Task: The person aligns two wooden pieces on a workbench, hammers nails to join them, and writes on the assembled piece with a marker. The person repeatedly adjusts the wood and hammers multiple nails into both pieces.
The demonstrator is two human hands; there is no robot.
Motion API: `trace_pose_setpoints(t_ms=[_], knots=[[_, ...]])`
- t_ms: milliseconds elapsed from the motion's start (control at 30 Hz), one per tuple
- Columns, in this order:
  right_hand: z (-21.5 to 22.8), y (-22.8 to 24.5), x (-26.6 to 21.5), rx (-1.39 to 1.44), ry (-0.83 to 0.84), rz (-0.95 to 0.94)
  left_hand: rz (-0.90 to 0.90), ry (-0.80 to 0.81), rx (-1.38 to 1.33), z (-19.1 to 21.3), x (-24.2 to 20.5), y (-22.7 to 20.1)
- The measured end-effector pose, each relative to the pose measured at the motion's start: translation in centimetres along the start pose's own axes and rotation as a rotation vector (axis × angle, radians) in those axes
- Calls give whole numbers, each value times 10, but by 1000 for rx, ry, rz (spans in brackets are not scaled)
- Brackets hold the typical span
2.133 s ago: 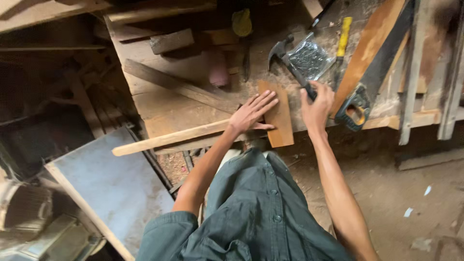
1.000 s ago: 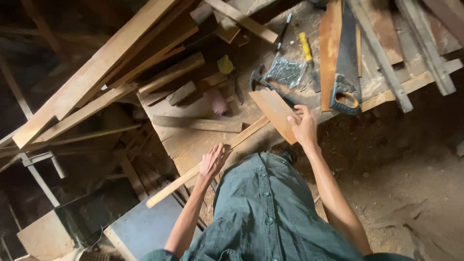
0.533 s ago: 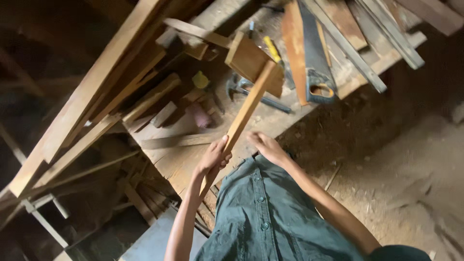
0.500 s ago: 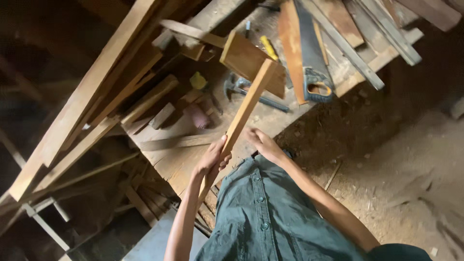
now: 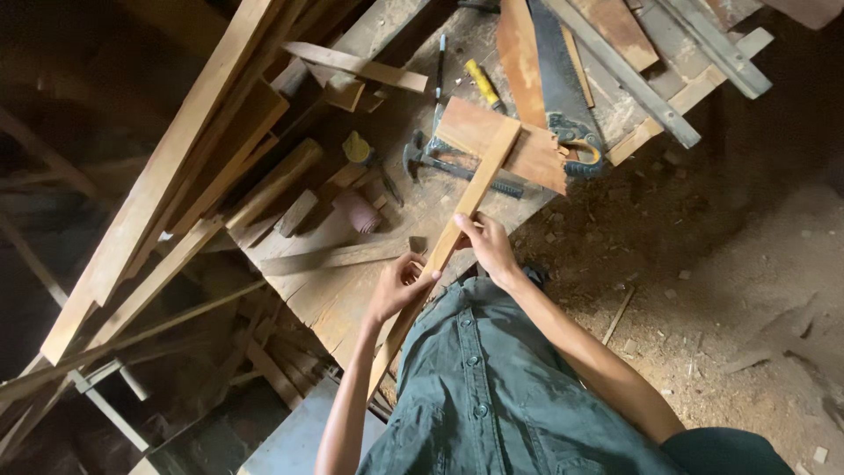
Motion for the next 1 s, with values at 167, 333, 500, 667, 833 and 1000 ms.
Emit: trace_pose_setpoints(t_ms=[167,333,500,667,833,1000], knots=[[3,11,-3,-13,-88,11,-3,-137,71,-16,-17,-20],[-2,23,-10,25,-43,4,-10,-216,121,-27,-23,-18],[-6,10,-7,28,181,-93,84,-76,-117,-30,-27,1],[-1,-24,-6,-128,61,-238,-6,-179,113,-24,-28,6],[-2,-53,-7,-249,14,-328,-149,-320,491,-29,-31,29],[-10,-87,-11,-394,88,-424,-29,-212,504,-38,-25,82]])
Point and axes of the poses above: each hand's wrist, its own x-axis towards the middle knuckle, its own z-axis out of the back of the hand, y = z × x, the point moved 6 cm from there along x, towards the middle knuckle, and after that the axes turned 9 degrees about y, right-handed, at the moved point
